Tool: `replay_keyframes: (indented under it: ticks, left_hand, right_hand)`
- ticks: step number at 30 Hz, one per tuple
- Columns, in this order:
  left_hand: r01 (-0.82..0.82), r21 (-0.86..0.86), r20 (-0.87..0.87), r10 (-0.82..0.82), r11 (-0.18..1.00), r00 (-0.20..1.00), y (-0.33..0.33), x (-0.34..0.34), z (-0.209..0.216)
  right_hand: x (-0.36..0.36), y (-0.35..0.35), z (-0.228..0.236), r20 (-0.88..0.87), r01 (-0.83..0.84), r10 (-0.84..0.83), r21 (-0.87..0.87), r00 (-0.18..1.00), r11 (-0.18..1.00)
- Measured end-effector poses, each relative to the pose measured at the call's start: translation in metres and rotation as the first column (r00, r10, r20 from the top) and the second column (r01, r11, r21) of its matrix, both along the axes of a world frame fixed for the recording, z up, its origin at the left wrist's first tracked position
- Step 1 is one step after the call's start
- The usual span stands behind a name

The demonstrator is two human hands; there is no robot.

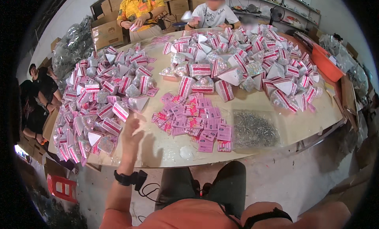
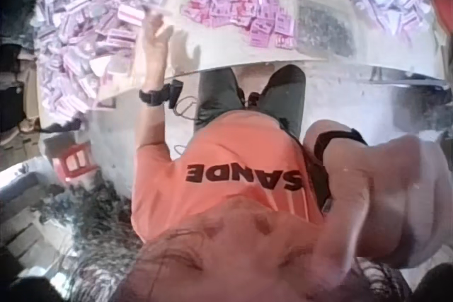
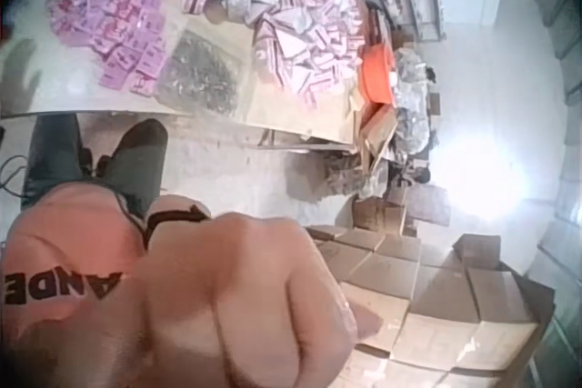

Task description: The person repeatedly picks small pink packets and colorful bead-like items from a table, places them into small clear plastic bags, and sets the filled bags aside. Other people at the table perform similar packing actions. The workspace is a large table with many pre-packed items and cardboard boxes in the background.

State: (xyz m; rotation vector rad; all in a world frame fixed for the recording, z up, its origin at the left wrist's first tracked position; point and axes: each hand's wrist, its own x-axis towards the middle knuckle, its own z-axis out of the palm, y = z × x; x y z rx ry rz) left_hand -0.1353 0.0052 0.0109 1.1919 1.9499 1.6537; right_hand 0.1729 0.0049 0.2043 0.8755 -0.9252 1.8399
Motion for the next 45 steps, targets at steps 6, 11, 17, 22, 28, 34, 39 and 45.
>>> replay_keyframes:
  ticks: [6,11,17,22,28,34,39,45]
  left_hand:
    - [0.139,-0.167,-0.293,-0.184,0.976,0.938,0.011,0.031,-0.02]
    - [0.103,-0.09,-0.464,-0.133,0.991,0.876,0.029,0.017,-0.024]
    - [0.056,-0.13,-0.565,-0.12,0.99,0.817,0.054,-0.001,-0.027]
    - [0.242,-0.255,-0.114,-0.277,0.936,0.954,0.064,0.008,-0.043]
    - [0.06,-0.302,-0.145,-0.108,0.952,0.984,0.057,0.004,-0.025]
    - [0.075,-0.315,-0.211,-0.147,0.946,0.966,0.053,-0.016,-0.03]
    - [0.079,-0.254,-0.478,-0.196,0.964,0.856,0.062,-0.012,-0.035]
    - [-0.011,-0.489,-0.558,-0.303,0.872,0.772,0.066,0.006,-0.006]
  right_hand:
    - [0.012,0.002,-0.01,0.015,0.034,-0.034,0.002,0.999,0.999]
    - [0.022,0.006,-0.014,0.021,0.082,-0.082,0.001,0.996,0.997]
    - [0.03,0.013,-0.02,0.044,0.125,-0.125,0.01,0.991,0.992]
    - [0.038,0.02,-0.024,0.067,0.195,-0.197,0.034,0.978,0.98]
    - [0.057,0.059,-0.055,0.358,0.72,-0.746,0.232,0.562,0.654]
    - [0.065,0.152,-0.156,0.283,0.123,-0.824,0.959,-0.491,0.257]
    - [0.054,0.159,-0.176,0.009,-0.198,-0.833,0.97,-0.554,0.142]
    - [0.051,0.181,-0.197,-0.027,-0.342,-0.825,0.917,-0.564,0.203]
